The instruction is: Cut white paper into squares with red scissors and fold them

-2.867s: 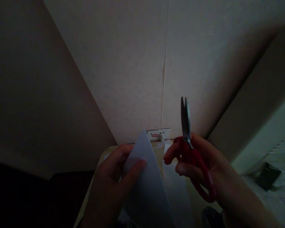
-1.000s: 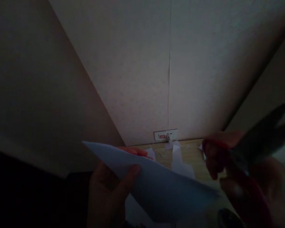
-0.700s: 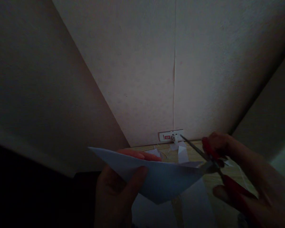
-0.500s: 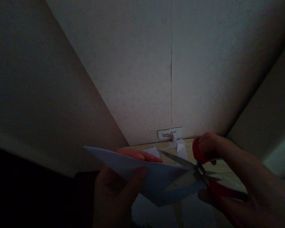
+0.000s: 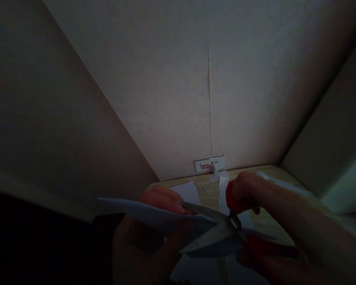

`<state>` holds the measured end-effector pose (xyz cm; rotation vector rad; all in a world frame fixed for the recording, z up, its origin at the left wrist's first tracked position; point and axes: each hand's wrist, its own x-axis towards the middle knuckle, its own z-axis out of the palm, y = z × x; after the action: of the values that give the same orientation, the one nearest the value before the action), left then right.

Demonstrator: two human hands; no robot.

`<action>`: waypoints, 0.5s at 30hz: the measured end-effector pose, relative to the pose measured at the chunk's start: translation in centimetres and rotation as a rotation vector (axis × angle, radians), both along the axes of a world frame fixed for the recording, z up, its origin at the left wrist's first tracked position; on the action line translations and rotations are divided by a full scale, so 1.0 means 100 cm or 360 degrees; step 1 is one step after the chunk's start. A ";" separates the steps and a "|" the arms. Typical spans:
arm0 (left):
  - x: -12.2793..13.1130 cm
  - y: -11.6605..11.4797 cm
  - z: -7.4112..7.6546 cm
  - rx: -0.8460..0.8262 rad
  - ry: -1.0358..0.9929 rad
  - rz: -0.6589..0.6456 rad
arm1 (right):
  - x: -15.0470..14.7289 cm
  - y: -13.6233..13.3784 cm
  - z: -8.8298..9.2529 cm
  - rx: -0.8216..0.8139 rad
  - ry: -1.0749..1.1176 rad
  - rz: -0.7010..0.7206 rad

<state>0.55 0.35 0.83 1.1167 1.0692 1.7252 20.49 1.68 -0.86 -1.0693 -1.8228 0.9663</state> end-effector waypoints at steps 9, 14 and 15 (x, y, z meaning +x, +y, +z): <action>0.003 0.001 0.002 0.0139 0.0089 -0.0025 | -0.005 0.001 0.005 0.0339 -0.0403 0.0027; 0.000 -0.001 0.001 0.0208 0.0096 -0.0049 | -0.005 0.004 0.007 0.0418 -0.0427 -0.0006; 0.000 -0.001 0.001 0.0221 0.0097 -0.0057 | -0.005 0.005 0.007 0.0432 -0.0434 -0.0024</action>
<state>0.55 0.26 0.88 1.2745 0.9713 1.7690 19.99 2.17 -0.19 -1.0811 -2.0923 0.5617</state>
